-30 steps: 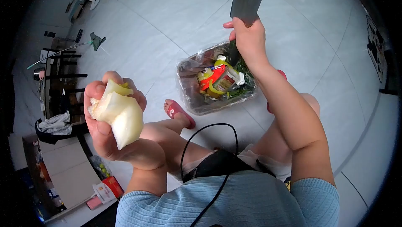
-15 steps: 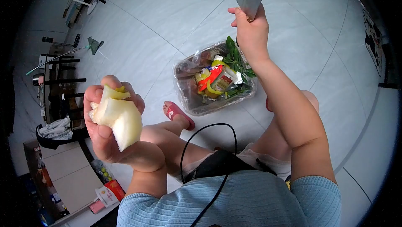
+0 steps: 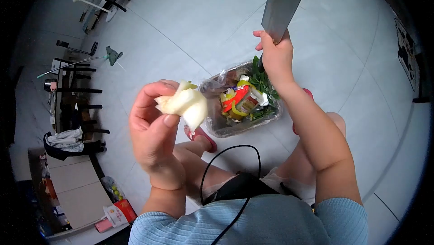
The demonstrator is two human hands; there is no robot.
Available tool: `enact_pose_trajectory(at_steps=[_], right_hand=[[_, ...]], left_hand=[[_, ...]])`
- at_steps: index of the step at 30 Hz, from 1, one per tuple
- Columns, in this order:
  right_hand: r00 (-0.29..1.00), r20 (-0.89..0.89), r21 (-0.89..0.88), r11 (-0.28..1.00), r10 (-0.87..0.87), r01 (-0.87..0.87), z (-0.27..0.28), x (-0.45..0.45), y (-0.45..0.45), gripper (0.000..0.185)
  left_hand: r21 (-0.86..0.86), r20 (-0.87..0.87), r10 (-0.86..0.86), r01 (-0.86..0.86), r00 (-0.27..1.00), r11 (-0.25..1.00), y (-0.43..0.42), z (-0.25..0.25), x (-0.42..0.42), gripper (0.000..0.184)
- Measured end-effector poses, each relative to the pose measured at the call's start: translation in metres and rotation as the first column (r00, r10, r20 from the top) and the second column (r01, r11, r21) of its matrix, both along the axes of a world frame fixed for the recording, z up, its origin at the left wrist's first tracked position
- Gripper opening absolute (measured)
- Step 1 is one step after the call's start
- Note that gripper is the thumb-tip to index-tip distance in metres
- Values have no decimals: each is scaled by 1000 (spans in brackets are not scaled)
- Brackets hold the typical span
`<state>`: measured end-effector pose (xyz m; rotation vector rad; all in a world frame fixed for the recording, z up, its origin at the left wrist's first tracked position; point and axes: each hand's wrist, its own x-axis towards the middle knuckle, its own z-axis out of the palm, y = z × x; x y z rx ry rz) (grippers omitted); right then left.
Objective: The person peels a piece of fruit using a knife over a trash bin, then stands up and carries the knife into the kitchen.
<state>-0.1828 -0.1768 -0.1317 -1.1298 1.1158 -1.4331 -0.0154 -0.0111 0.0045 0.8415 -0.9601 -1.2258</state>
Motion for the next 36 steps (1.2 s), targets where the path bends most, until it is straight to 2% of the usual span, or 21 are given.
enact_pose_trajectory(at_steps=[2,4,6,10,12,13,14,16,18,20,24,36], right_hand=[[1000,0,-10,1000,14,-14,-2,0,2,23],[999,5,13,999,33,-33,1,1,3,23],[999,15,6,999,35,-35,1,2,4,22],[998,46,-15,999,45,-45,-3,3,3,20],[997,41,19,998,65,-66,-1,4,6,17],[996,33,57,995,80,-82,0,4,8,14],[996,37,53,995,82,-84,0,5,8,14],[994,9,65,992,106,-107,-3,5,8,13],[993,16,66,991,114,-115,-4,6,8,13],[992,18,70,990,123,-124,-5,8,7,13],[990,42,71,988,132,-135,-3,9,8,15],[988,48,93,984,149,-153,-4,8,9,15]], left_hand=[[-74,112,3,5,994,997,-2,-2,-1,34],[-91,151,5,9,989,996,-4,-3,-1,33],[-123,300,46,-9,953,992,-4,-4,0,33],[-39,316,68,-58,946,998,-4,0,-2,31],[219,68,-20,5,998,976,-13,-11,7,35],[251,-49,-62,72,997,965,-18,-23,15,37],[248,-46,-61,70,997,966,-23,-32,19,37],[242,-396,-120,229,911,943,-32,-45,23,35],[256,-446,-94,228,890,939,-37,-56,26,34],[262,-582,-109,313,805,913,-41,-60,27,34],[288,-582,-93,313,808,905,-40,-56,24,34],[212,-611,-179,378,771,901,-35,-55,15,32]])
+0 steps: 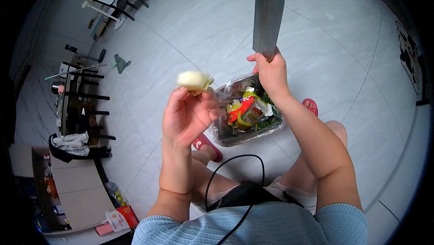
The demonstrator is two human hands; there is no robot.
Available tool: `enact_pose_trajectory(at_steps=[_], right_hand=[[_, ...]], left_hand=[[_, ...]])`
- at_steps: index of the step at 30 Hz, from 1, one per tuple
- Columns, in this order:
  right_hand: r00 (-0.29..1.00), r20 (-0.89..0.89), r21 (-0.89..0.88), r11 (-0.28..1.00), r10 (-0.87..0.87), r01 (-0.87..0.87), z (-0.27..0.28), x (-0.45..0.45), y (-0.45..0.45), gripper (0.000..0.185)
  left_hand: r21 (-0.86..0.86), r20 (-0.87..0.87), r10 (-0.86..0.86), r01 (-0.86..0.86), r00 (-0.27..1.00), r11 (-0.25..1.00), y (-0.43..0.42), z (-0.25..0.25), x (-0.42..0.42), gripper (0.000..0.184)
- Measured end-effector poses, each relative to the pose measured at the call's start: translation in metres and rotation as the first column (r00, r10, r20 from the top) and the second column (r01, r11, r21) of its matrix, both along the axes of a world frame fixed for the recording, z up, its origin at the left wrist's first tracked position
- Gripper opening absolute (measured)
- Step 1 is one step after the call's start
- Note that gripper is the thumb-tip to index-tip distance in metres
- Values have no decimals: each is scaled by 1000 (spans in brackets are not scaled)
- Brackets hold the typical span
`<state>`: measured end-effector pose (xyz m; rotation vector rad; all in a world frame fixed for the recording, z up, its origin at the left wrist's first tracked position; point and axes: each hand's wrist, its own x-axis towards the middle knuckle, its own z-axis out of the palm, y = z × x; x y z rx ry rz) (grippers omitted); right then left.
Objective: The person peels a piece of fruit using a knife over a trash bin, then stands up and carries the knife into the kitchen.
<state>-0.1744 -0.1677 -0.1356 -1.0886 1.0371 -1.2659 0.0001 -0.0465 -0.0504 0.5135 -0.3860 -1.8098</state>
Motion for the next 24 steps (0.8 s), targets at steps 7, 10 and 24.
enact_pose_trajectory(at_steps=[7,10,24], right_hand=[[1000,-17,16,1000,9,-8,4,1,2,16],[1000,-16,14,1000,6,-6,2,1,1,17],[1000,8,15,1000,7,-7,-1,2,0,16]], left_hand=[[21,69,50,-52,996,998,5,11,-10,34],[-2,73,52,-52,996,999,7,13,-10,35],[-253,178,-121,164,977,953,51,52,-35,23]])
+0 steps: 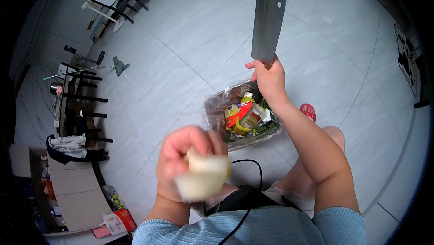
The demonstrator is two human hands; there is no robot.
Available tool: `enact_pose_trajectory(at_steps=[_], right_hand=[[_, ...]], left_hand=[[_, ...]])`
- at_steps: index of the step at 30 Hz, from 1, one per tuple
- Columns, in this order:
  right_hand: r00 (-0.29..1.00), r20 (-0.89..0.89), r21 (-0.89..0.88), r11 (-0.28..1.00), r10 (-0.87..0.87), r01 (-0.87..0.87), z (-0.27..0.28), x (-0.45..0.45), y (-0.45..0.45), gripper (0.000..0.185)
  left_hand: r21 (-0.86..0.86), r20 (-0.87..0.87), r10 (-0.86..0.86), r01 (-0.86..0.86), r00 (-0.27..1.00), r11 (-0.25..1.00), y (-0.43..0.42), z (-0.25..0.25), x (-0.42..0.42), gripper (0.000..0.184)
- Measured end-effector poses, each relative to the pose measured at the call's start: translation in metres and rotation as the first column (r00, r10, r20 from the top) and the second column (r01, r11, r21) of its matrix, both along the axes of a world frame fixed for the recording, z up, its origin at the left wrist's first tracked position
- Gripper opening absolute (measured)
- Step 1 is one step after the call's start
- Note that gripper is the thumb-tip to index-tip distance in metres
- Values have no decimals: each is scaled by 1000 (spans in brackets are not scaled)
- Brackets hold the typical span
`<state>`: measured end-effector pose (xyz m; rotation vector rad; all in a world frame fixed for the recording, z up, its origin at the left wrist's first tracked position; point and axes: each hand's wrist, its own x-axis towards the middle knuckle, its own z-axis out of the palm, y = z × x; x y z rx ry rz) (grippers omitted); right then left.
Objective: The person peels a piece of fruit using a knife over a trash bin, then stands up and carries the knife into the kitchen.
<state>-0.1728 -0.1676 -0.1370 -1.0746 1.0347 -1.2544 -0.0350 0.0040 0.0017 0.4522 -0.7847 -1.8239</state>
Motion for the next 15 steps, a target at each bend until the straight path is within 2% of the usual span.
enact_pose_trajectory(at_steps=[1,2,8,10,15], right_hand=[[1000,-2,1,1000,1,-1,0,0,1,16],[1000,-5,5,1000,5,-4,-2,0,1,16],[1000,-21,1,1000,-3,3,-5,2,0,15],[1000,-10,-8,1000,-5,5,-6,3,0,16],[1000,-10,-23,1000,11,-11,-7,4,0,16]], left_hand=[[-23,-5,-34,34,999,999,4,7,-2,24],[-58,173,155,-147,973,987,10,13,-14,33],[-227,90,166,-142,982,964,17,12,-11,33],[-337,74,159,-125,985,933,15,11,-8,35],[-397,31,137,-114,990,911,16,11,-5,34]])
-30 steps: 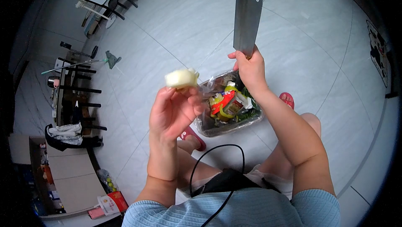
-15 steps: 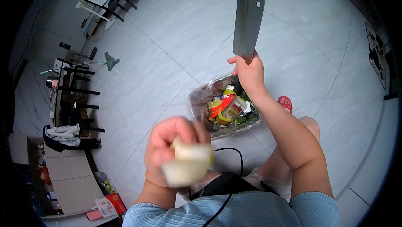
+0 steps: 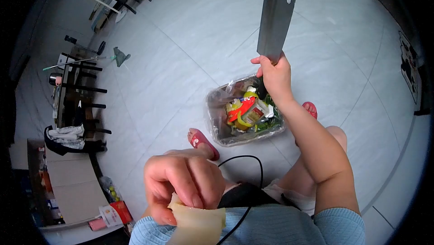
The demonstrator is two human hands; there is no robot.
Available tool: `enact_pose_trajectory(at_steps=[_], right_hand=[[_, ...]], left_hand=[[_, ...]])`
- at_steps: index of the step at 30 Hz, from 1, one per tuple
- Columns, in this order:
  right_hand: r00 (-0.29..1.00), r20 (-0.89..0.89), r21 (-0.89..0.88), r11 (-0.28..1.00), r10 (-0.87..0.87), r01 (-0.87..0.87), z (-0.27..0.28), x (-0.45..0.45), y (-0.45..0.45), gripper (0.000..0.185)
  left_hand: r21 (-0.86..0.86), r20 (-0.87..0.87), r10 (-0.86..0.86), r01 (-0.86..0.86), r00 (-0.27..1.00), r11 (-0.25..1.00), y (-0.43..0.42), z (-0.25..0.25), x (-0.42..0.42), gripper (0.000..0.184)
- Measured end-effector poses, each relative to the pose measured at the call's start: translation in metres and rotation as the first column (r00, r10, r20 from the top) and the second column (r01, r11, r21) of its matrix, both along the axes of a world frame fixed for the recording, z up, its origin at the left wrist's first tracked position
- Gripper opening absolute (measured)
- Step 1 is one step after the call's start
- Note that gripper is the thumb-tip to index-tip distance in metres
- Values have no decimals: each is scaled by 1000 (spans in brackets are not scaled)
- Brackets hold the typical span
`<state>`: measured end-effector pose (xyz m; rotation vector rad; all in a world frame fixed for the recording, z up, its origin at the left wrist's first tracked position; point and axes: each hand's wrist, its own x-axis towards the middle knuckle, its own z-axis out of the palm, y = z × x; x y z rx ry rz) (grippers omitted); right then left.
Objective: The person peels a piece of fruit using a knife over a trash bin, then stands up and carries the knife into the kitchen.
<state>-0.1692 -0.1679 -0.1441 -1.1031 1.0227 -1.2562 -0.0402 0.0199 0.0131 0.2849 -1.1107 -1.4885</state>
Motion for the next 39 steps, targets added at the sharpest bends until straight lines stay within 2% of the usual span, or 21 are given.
enact_pose_trajectory(at_steps=[5,7,11,13,16,23,29,31,33,35,36,37,39], right_hand=[[1000,-13,-8,1000,4,-4,2,-1,2,16],[1000,-21,16,1000,15,-15,1,-1,1,16],[1000,-23,8,1000,2,-2,1,1,2,16],[1000,-27,7,1000,-2,2,3,1,3,16],[1000,-18,-1,1000,0,0,-2,0,1,16],[1000,-7,8,1000,0,0,0,1,1,17],[1000,-17,10,1000,3,-3,0,1,2,17],[1000,-16,17,1000,0,0,-2,1,2,16],[1000,-12,17,1000,-3,3,-3,1,1,16],[1000,-9,20,1000,-5,5,-2,2,3,16],[1000,-13,26,1000,-1,2,1,2,4,16],[1000,-16,31,1000,2,-1,3,2,4,16],[999,-33,30,1000,-1,2,2,2,5,16]], left_hand=[[-71,43,-6,9,999,997,-4,6,5,33],[-168,107,24,-5,994,986,-6,8,7,32],[-63,53,-80,83,995,995,0,8,13,31],[-117,78,58,-49,995,992,-2,6,8,30],[-100,40,34,-30,999,995,-1,5,9,31],[-126,81,78,-68,994,990,-2,6,11,31],[-255,66,78,-59,995,965,-7,10,10,24],[-370,131,140,-82,981,925,-9,13,10,22],[-456,46,212,-168,976,874,-10,7,9,12],[-438,200,227,-120,953,891,-3,17,15,14],[-435,198,224,-120,954,892,-7,13,13,14],[-542,69,220,-149,973,827,-15,5,10,16],[-627,-60,203,-195,977,755,-11,5,8,18]])
